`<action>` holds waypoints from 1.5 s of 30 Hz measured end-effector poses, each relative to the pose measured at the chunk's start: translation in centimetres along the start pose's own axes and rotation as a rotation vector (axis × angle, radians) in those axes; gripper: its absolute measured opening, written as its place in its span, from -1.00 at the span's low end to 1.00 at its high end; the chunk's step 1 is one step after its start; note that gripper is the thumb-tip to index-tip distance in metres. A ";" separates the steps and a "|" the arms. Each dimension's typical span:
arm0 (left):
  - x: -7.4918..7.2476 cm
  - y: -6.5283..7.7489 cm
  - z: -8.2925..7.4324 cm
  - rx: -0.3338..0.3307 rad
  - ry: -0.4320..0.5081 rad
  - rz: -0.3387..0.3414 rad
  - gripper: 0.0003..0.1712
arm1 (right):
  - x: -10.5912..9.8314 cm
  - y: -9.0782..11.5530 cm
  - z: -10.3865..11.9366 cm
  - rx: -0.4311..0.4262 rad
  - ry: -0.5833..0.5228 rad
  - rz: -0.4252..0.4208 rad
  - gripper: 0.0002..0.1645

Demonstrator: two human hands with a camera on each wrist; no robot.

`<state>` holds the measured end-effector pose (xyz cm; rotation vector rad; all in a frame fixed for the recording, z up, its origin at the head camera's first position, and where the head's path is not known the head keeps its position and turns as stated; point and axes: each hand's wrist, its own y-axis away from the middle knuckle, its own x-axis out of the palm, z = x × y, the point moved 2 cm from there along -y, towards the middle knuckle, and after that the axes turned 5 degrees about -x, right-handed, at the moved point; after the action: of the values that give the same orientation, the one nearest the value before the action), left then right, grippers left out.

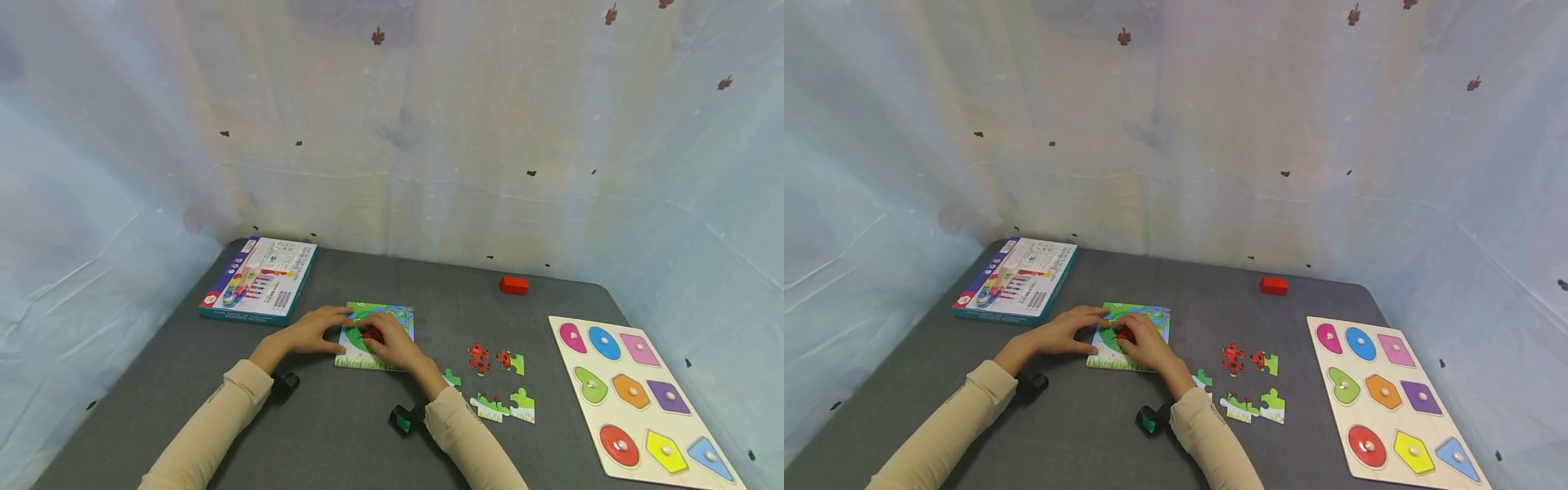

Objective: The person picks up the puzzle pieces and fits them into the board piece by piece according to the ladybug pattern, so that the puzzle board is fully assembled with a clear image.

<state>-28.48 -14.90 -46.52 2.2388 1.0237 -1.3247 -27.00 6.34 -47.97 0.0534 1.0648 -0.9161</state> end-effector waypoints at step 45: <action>0.2 -0.2 0.5 0.038 0.041 0.084 -0.24 | -14.2 17.4 -5.1 0.143 0.077 -0.021 -0.55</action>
<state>-28.85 -14.99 -46.96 2.3191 0.9148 -1.2789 -21.45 28.64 -46.21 0.1977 1.0715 -1.0153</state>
